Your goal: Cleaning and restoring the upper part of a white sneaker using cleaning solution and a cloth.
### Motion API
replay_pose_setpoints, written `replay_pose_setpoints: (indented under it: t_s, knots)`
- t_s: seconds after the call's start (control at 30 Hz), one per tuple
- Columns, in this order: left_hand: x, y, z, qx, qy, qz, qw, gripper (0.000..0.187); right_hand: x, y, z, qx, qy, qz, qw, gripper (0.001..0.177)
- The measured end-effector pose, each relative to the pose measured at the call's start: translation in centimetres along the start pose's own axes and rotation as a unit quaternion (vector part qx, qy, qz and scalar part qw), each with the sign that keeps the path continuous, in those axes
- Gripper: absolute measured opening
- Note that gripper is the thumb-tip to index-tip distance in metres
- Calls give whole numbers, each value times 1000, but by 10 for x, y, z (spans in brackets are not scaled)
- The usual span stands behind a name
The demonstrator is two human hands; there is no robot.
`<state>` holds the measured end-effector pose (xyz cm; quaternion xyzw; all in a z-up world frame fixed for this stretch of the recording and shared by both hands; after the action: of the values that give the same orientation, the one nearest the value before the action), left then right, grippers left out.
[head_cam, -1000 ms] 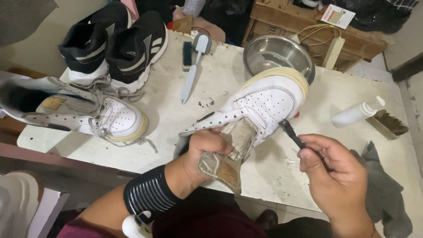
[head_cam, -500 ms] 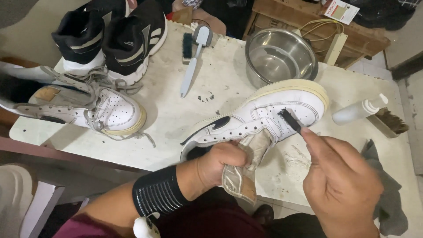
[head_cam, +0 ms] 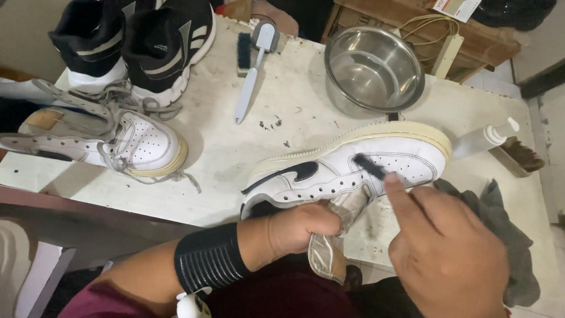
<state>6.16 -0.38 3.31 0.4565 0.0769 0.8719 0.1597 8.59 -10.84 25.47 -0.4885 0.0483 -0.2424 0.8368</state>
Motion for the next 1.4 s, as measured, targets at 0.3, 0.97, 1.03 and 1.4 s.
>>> replay_pose_setpoints:
  t_s: [0.3, 0.97, 1.03, 1.4]
  knots:
    - [-12, 13, 8, 56, -147, -189, 969, 30, 13, 4, -3, -41, -18, -6, 999, 55]
    - [-55, 12, -2, -220, -299, 43, 927, 31, 66, -18, -23, -51, 238, 239, 940, 37]
    - [6, 17, 36, -153, -354, 93, 918, 30, 81, 2, -35, -53, 267, 267, 924, 30]
    - [50, -8, 87, -50, -515, 259, 815, 89, 130, 55, -76, -80, 360, 361, 857, 23]
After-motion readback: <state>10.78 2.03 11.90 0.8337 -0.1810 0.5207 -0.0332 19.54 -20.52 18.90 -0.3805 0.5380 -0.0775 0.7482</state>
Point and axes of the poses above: each hand's wrist, its own z-axis towards the middle knuckle, its own y-axis out of the palm, x = y × z, the point moved 7 cm from there along z, towards the middle knuckle, and after that the axes turned 7 degrees about y, right-handed, at the moved point
